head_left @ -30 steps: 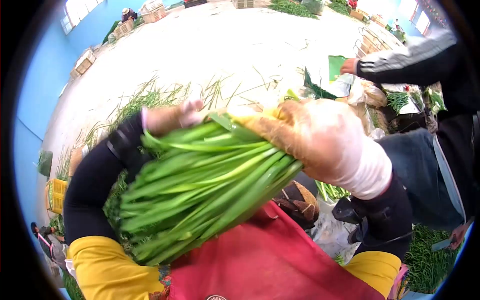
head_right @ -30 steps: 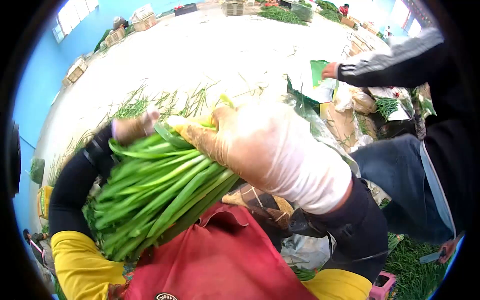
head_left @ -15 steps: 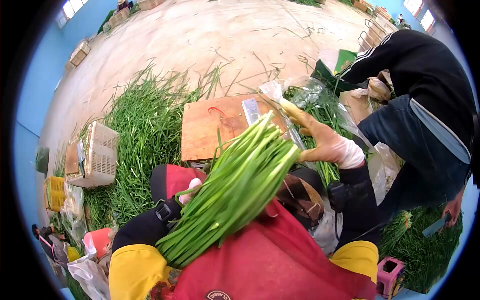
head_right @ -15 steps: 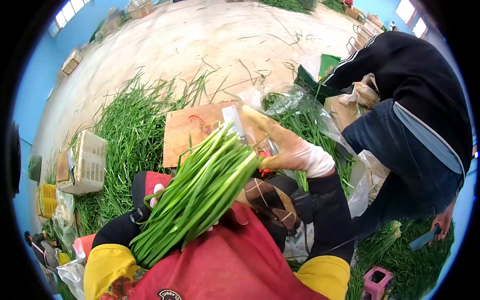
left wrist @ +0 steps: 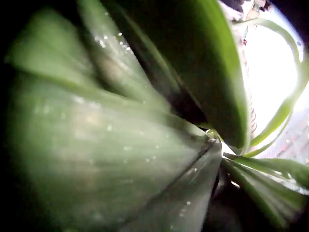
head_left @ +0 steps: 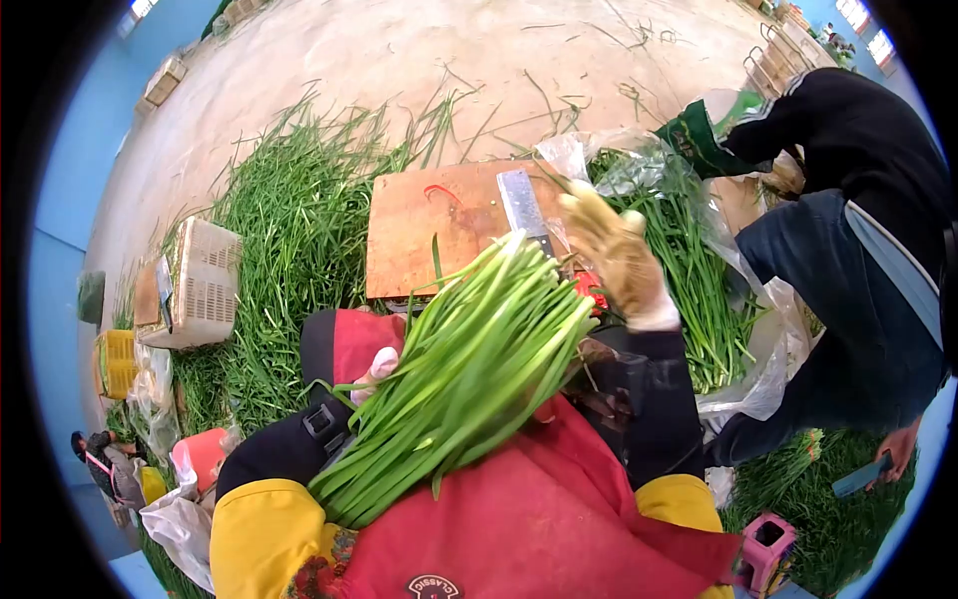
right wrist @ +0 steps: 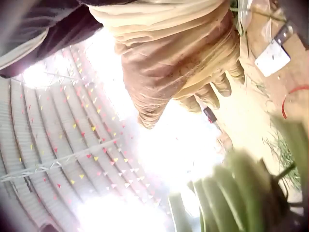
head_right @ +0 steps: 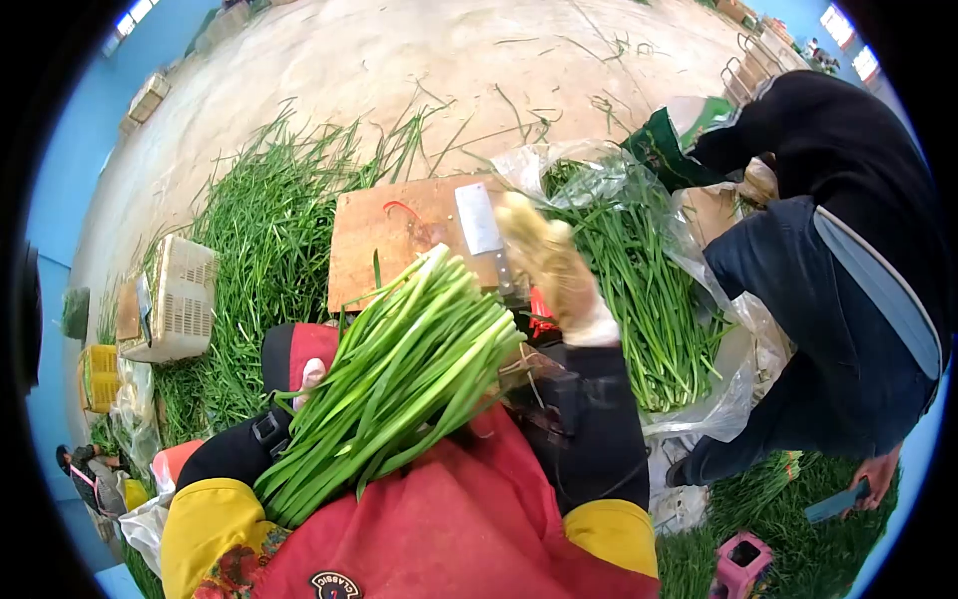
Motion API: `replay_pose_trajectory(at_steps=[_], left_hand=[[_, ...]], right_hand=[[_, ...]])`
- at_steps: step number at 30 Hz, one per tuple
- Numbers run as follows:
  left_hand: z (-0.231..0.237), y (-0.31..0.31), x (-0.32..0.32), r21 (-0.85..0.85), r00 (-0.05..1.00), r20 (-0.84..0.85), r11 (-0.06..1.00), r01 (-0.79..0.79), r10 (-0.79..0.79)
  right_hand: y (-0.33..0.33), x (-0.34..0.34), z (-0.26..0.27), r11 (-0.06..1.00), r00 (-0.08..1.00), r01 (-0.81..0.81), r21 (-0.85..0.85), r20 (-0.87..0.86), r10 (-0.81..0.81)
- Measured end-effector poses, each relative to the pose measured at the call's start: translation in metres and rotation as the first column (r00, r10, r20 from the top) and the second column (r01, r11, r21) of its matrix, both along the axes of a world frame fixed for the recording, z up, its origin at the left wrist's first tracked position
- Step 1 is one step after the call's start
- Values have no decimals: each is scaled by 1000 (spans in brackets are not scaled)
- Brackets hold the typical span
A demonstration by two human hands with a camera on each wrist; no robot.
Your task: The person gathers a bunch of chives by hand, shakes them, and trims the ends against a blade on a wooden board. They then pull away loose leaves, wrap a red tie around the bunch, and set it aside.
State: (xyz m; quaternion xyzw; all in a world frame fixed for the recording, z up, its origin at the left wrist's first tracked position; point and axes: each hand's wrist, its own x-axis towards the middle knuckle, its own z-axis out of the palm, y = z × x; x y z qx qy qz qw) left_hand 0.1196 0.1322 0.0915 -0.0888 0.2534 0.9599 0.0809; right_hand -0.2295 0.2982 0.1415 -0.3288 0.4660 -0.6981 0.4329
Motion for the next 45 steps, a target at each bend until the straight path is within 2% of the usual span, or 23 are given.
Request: replay_pose_trajectory(at_steps=[2, 4, 6, 8, 10, 11, 12, 13, 14, 15, 16, 21, 22, 24, 25, 27, 28, 30, 32, 34, 38, 42, 45], left_hand=[[-2, -5, 5, -11, 999, 3, 999, -33, 33], [-3, -10, 11, -30, 998, 6, 998, -60, 60], [-1, -15, 16, -63, 997, 8, 996, -70, 70], [1, -23, 15, -123, 999, 8, 991, -50, 52], [7, -27, 8, -192, 1000, 29, 981, 1, 5], [11, -17, -2, -55, 984, 111, 989, -136, 142], [66, -11, -32, -92, 984, 177, 995, 30, -13], [96, -3, -56, -270, 986, 163, 960, 75, -32], [111, 1, -71, -439, 986, 157, 891, 114, -49], [111, 1, -77, -601, 992, 129, 795, 78, 0], [109, 1, -80, -742, 994, 97, 669, 42, 45], [88, 8, -73, -946, 992, 72, 323, 36, 100], [95, 11, -69, -975, 970, 224, 12, 224, 99], [90, 19, -67, -973, 971, 210, -74, 219, 116], [93, 21, -66, -972, 969, 215, -72, 224, 122], [103, 24, -65, -839, 983, 101, 544, 2, 151], [90, 14, -56, -864, 976, 166, 498, 73, 144], [74, 0, -40, -661, 973, 231, 733, 159, -3], [67, -3, -28, -592, 961, 272, 778, 210, -52], [66, -4, -20, -451, 936, 297, 836, 312, -189], [76, -2, -11, -385, 922, 332, 863, 327, -201], [95, 18, -11, -315, 960, 250, 928, 201, -123], [80, 32, -6, -585, 964, 212, 770, 255, -159]], right_hand=[[31, -6, -24, 993, 990, 108, 48, 87, -112], [70, 7, -45, 987, 970, 50, 150, 229, -84], [94, 34, -61, 961, 874, -236, 142, 463, 146], [86, 68, -48, 851, 798, -506, 142, 452, 399], [60, 91, -27, 830, 766, -554, -63, 352, 538], [45, 98, -2, 843, 782, -528, -97, 332, 528], [31, 105, -13, 856, 778, -489, -169, 358, 516], [20, 108, -29, 865, 757, -476, -160, 427, 495], [11, 112, -41, 872, 727, -465, -152, 495, 475], [3, 115, -44, 881, 582, -442, -169, 693, 425], [-9, 118, -45, 915, 664, -361, -179, 639, 387], [-31, 138, -61, 970, 562, -24, -240, 799, 212], [-32, 141, -66, 971, 553, -26, -238, 805, 213], [-35, 145, -72, 979, 593, 4, -202, 789, 160], [-36, 146, -73, 976, 593, 43, -211, 792, 145], [-39, 143, -72, 973, 614, 84, -214, 780, 119], [-39, 142, -74, 969, 633, 126, -214, 769, 87], [-44, 137, -108, 966, 545, 172, -194, 835, 71], [-45, 135, -94, 969, 593, 235, -79, 801, -79], [-50, 131, -94, 951, 538, 302, -73, 836, -107], [-54, 120, -107, 921, 489, 376, -100, 866, -105], [-54, 115, -107, 928, 459, 352, -125, 887, -55], [-53, 113, -103, 920, 480, 354, -170, 877, -22]])
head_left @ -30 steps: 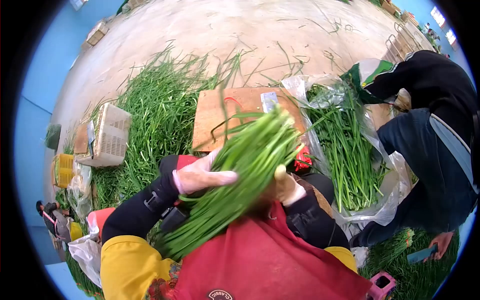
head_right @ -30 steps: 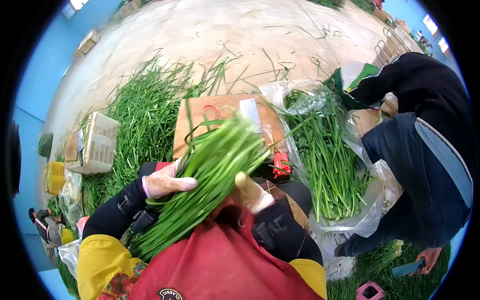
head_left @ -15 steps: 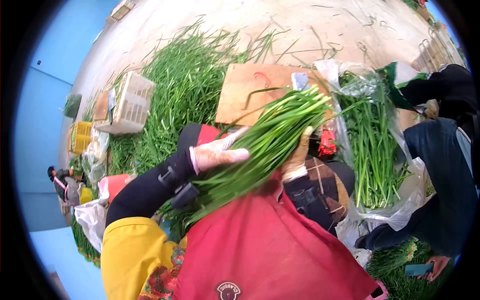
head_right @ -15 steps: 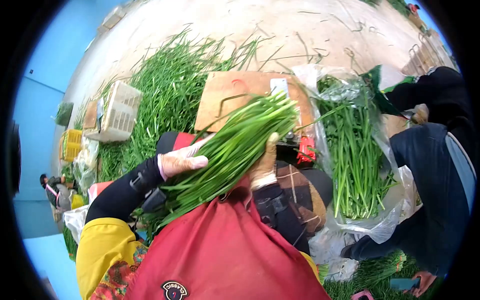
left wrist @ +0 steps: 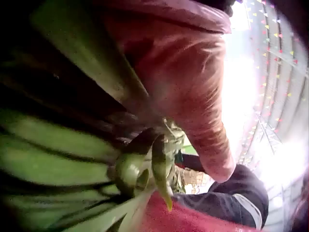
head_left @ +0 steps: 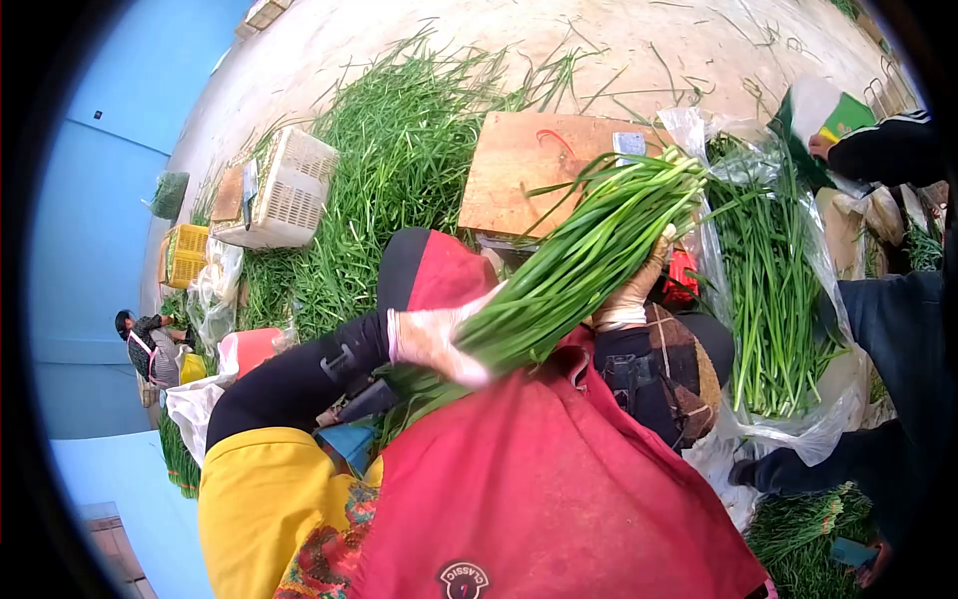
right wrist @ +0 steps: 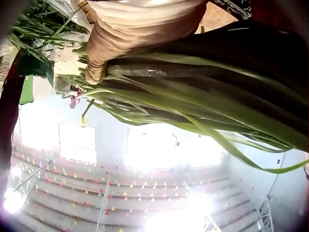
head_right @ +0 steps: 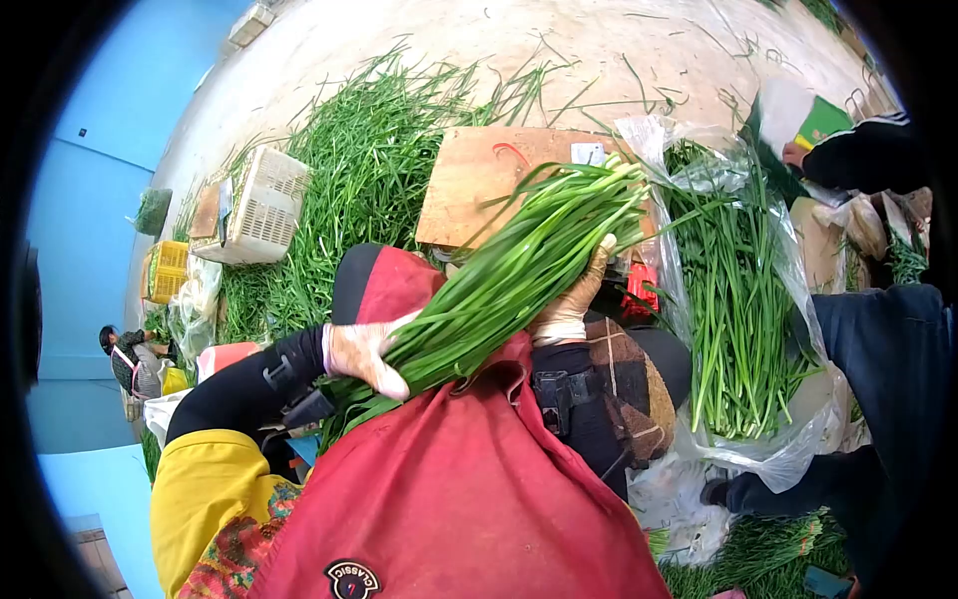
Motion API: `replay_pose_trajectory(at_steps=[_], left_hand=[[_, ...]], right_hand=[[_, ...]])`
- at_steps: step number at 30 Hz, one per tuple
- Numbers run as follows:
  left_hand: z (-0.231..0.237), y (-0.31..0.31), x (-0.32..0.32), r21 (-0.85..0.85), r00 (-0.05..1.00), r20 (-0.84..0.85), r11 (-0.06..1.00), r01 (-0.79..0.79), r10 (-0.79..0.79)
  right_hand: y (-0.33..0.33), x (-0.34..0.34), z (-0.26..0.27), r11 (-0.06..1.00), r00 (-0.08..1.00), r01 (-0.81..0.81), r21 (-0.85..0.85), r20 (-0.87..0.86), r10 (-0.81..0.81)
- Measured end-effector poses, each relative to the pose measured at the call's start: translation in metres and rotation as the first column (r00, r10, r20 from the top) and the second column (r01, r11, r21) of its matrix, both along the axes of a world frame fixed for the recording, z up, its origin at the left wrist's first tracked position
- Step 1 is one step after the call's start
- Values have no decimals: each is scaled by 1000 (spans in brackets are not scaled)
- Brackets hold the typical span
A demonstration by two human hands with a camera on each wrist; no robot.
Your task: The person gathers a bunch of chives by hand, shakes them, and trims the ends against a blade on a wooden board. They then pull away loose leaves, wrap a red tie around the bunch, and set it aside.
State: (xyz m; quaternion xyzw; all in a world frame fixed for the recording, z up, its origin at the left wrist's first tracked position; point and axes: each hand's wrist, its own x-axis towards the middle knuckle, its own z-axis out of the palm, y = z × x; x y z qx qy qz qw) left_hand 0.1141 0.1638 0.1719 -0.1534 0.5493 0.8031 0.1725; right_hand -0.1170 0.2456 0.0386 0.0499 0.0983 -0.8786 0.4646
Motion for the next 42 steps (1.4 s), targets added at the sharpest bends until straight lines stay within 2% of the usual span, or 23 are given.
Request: replay_pose_trajectory(at_steps=[3, 4, 7, 8, 11, 13, 14, 15, 18, 19, 21, 22, 23, 24, 25, 27, 28, 31, 33, 38, 40, 41, 42], left_hand=[[-17, 17, 1, -30, 989, -137, 998, -51, 46], [-22, 25, 5, -50, 983, -121, 988, -147, 140], [-21, 23, 4, -43, 977, -23, 976, -215, 214], [-21, 17, 5, 6, 970, 19, 970, -243, 243], [6, -3, 0, -210, 964, 56, 947, -244, 261], [10, -14, -2, -232, 970, 11, 944, -234, 243], [9, -15, -3, -277, 979, 14, 941, -193, 205], [7, -15, -6, -321, 986, 22, 935, -151, 166], [-5, 5, -11, -384, 990, -67, 913, -138, 121], [-11, 9, -14, -374, 991, -100, 920, -119, 88], [-4, 10, -19, -721, 990, -113, 693, -26, -80], [-11, 13, -20, -721, 990, -113, 693, -25, -82], [-24, 17, -17, -474, 976, -197, 862, -177, 92], [-27, 20, -18, -180, 934, -224, 930, -321, 279], [-28, 20, -17, -185, 934, -227, 929, -319, 276], [-27, 20, -19, -93, 962, -9, 957, -274, 274], [-26, 27, -20, 37, 944, 31, 943, -329, 328], [-31, 32, -19, 6, 961, 88, 965, -263, 261], [-30, 38, -21, -23, 955, 61, 957, -288, 289], [-31, 32, -28, -193, 973, 104, 964, -185, 207], [-28, 31, -30, -249, 974, 152, 960, -126, 167], [-31, 38, -27, -135, 945, 125, 949, -286, 302], [-24, 39, -32, -220, 962, 99, 948, -228, 254]], right_hand=[[-5, -2, -9, 1000, 999, -11, 2, 36, 11], [-5, -1, -8, 1000, 999, -17, 17, 31, 16], [-6, -2, 4, 998, 1000, -5, 56, -16, 6], [-3, -2, 10, 995, 996, -3, 102, -89, 12], [5, 1, 22, 993, 936, -81, 81, -336, 103], [-1, 26, 11, 993, 971, -118, 22, -205, 120], [-1, 40, 8, 992, 966, -122, 20, -227, 124], [-8, 52, 5, 998, 979, -53, 22, -196, 57], [-15, 57, 1, 985, 986, -151, -87, 65, 157], [-14, 56, 6, 986, 986, -146, -86, 68, 152], [-11, 53, 12, 992, 993, -120, -39, 8, 121], [-9, 51, 16, 992, 993, -119, -37, 12, 120], [-8, 50, 16, 992, 993, -119, -37, 12, 119], [-9, 48, 17, 994, 993, -104, -45, 45, 106], [-10, 46, 18, 994, 993, -88, -57, 76, 93], [-9, 44, 19, 996, 994, -74, -45, 74, 77], [-8, 44, 18, 995, 993, -87, -51, 80, 91], [-7, 44, 16, 992, 991, -97, -80, 81, 103], [-7, 44, 18, 977, 986, -98, -191, 116, 122], [-4, 39, 31, 994, 999, -44, -98, 24, 47], [-4, 37, 33, 972, 996, -57, -226, 55, 71], [-4, 37, 35, 971, 997, -49, -235, 43, 60], [-2, 38, 39, 971, 995, -56, -232, 73, 75]])
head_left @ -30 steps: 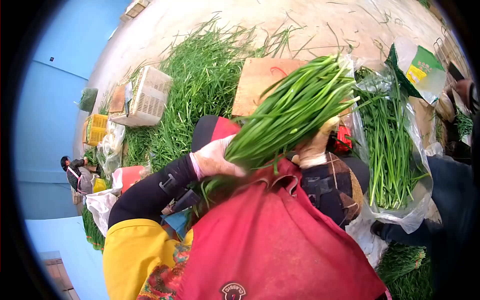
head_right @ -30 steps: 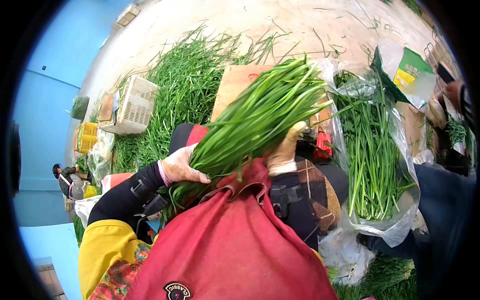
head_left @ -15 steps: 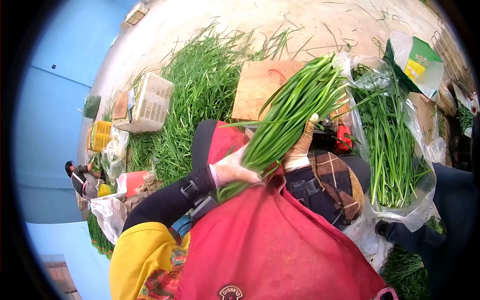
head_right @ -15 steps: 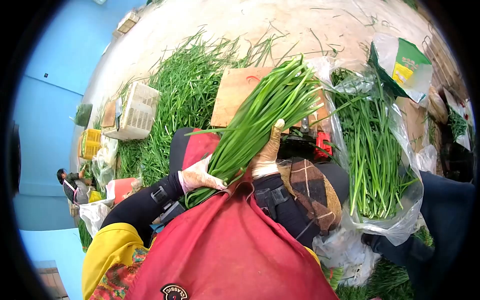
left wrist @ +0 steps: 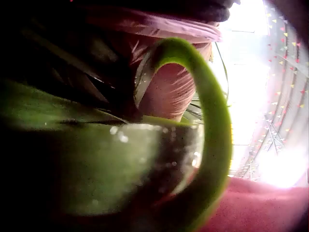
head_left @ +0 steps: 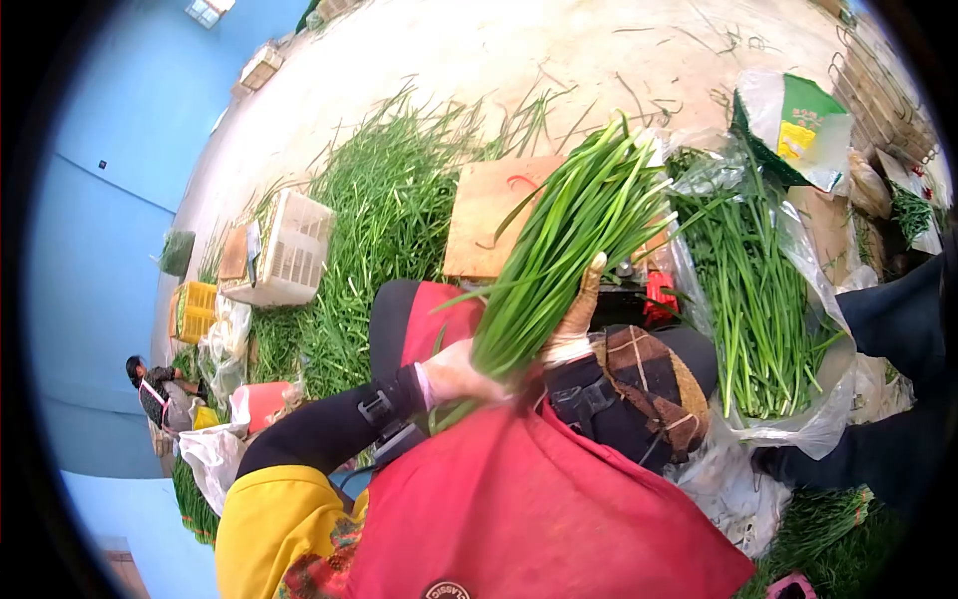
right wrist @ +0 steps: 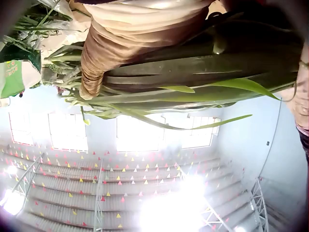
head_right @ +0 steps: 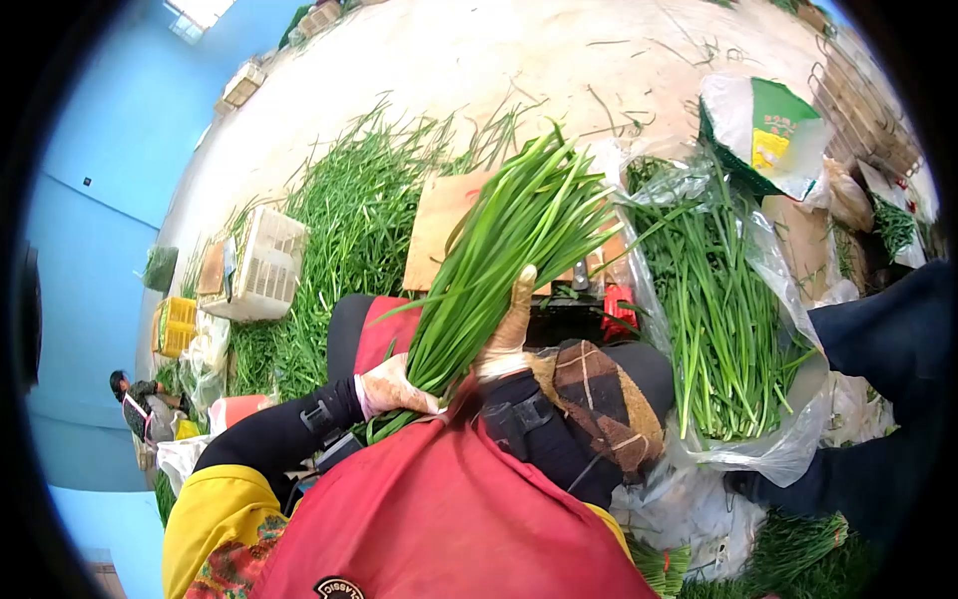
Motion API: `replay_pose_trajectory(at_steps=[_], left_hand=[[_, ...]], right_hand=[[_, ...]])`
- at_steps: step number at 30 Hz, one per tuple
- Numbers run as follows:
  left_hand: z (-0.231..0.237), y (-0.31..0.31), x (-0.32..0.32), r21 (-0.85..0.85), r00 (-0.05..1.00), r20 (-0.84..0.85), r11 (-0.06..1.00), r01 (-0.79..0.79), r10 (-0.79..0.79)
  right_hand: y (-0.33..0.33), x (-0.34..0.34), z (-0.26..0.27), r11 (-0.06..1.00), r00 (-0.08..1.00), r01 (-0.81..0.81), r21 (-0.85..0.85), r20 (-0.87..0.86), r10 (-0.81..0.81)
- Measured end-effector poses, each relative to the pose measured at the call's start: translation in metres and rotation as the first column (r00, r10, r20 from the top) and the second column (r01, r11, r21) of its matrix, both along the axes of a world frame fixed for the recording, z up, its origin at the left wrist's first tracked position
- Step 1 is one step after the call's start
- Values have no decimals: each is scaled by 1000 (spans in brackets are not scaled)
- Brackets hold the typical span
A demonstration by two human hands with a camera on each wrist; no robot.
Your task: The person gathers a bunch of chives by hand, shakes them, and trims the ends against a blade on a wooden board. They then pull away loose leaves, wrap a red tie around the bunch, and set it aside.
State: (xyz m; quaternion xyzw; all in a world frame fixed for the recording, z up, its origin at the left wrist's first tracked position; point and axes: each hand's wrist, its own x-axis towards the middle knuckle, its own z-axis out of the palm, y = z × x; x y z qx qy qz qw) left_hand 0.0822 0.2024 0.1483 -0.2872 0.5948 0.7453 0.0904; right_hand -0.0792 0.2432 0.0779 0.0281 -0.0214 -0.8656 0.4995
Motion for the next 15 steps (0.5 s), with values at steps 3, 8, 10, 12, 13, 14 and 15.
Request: replay_pose_trajectory(at_steps=[3, 8, 10, 12, 13, 14, 15], left_hand=[[1, -4, 2, 111, 998, -29, 993, -47, 50], [13, -53, 25, -467, 978, 171, 865, 184, -116], [60, -79, 32, -762, 905, 408, 502, 409, -119], [91, -112, 51, -882, 865, 440, 67, 467, -239], [117, -111, 49, -905, 919, 387, 161, 393, -73], [145, -113, 49, -916, 905, 401, -44, 399, -139], [154, -123, 52, -901, 904, 425, -123, 417, -46]], right_hand=[[4, 3, 9, 1000, 1000, -23, 5, 8, 23], [15, 5, 12, 995, 985, -98, 21, -144, 100], [20, 12, -9, 963, 968, -234, -135, -125, 218], [18, 18, -17, 959, 959, -231, -167, -205, 195], [21, 18, -17, 958, 949, -248, -146, -234, 210], [24, 15, -17, 958, 939, -264, -113, -259, 228], [28, 12, -20, 948, 921, -307, -83, -277, 274]])
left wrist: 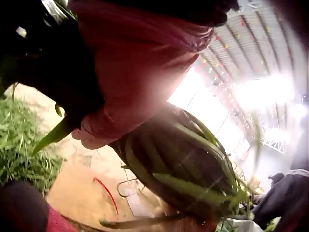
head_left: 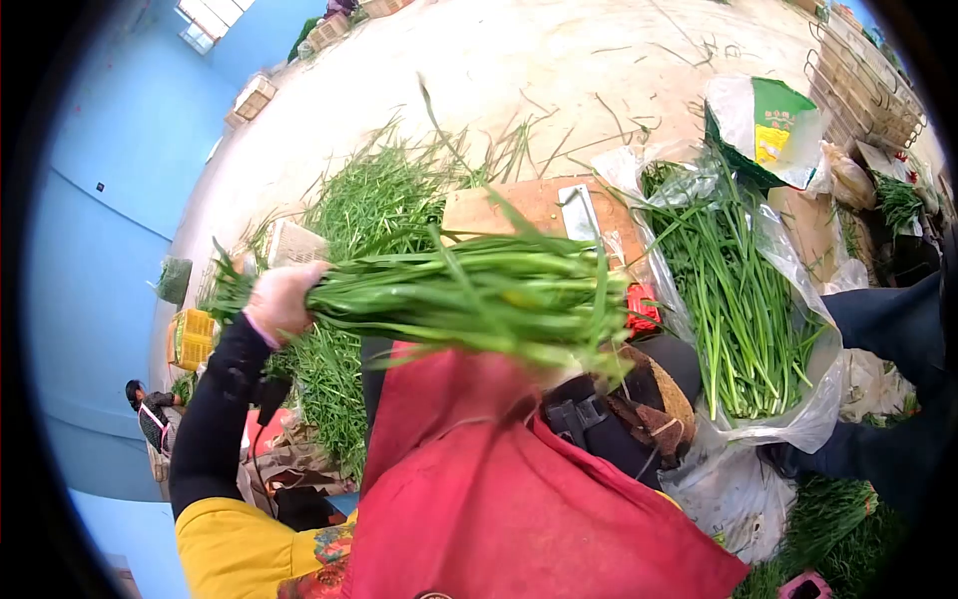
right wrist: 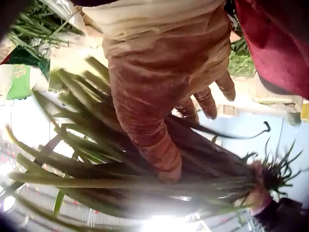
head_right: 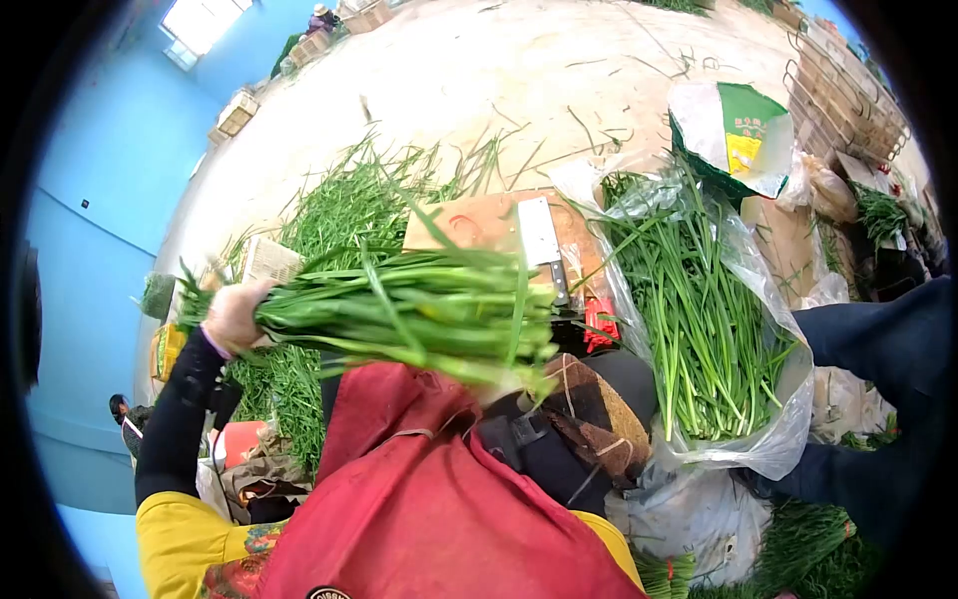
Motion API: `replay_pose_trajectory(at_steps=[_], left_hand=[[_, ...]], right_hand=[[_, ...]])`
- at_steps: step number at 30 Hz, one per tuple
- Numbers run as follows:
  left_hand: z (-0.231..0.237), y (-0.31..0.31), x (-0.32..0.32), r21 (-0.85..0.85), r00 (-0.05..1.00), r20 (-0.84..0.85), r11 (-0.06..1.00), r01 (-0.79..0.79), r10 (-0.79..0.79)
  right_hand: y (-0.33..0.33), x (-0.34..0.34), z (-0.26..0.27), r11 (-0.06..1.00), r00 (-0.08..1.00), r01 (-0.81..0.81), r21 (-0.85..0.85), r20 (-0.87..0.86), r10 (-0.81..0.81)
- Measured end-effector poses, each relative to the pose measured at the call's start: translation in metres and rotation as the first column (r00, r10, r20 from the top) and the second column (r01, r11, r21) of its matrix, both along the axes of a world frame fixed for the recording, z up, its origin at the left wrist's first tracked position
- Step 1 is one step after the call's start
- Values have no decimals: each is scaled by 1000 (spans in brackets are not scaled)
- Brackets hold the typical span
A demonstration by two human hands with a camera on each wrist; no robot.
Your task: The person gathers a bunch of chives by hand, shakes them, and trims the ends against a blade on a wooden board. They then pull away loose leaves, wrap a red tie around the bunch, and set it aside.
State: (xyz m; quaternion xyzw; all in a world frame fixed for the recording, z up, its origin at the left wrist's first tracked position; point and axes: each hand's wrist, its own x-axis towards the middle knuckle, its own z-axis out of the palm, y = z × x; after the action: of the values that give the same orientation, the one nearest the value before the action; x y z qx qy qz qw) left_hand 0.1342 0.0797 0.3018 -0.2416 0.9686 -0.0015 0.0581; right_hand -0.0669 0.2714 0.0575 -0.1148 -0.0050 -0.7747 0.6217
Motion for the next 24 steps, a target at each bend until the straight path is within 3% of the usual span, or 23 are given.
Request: replay_pose_trajectory(at_steps=[1, 2, 4, 6, 8, 10, 11, 12, 14, 16, 18, 20, 22, 24], left_hand=[[10, 0, 10, -175, 997, 8, 982, 72, -72], [17, -1, 11, -99, 993, -79, 992, 79, -87], [35, -11, 17, -228, 993, -39, 969, 97, -109], [57, -7, 12, -310, 973, -131, 940, 140, -188], [65, -18, 22, -389, 977, -37, 904, 180, -210], [84, -13, 20, -490, 973, 5, 848, 203, -230], [91, -3, 10, -498, 948, -57, 832, 244, -312], [93, -3, 11, -460, 980, 15, 869, 183, -198], [81, -28, 27, -370, 984, 64, 912, 177, -164], [96, -11, 1, -342, 985, 29, 924, 172, -172], [97, -11, 1, -430, 970, 239, 889, 154, -53], [100, -15, -1, -446, 958, 285, 881, 159, -28], [105, -9, -10, -522, 925, 378, 835, 174, 44], [107, -9, -10, -549, 910, 408, 817, 175, 79]], right_hand=[[5, -5, -6, 999, 999, -28, 22, -25, 29], [10, -10, -11, 997, 997, -61, 50, -47, 63], [18, -15, -19, 990, 991, -100, 104, -74, 108], [20, -17, -12, 988, 989, -103, 112, -93, 114], [20, -19, 12, 998, 991, 39, -51, -129, -46], [10, -22, 13, 1000, 990, -5, -15, -144, 3], [10, -22, 9, 998, 988, -47, 40, -147, 53], [12, -19, 3, 990, 982, -102, 100, -150, 117], [12, -24, -6, 958, 957, -199, 209, -167, 235], [5, -35, -20, 941, 949, -225, 253, -163, 271], [5, -42, -34, 817, 776, 116, 565, -565, 281], [12, -50, -32, 689, 840, 357, 630, -540, 58], [17, -47, -1, 690, 714, 529, 493, -699, -48], [0, -40, -2, 786, 523, 575, 226, -841, -141]])
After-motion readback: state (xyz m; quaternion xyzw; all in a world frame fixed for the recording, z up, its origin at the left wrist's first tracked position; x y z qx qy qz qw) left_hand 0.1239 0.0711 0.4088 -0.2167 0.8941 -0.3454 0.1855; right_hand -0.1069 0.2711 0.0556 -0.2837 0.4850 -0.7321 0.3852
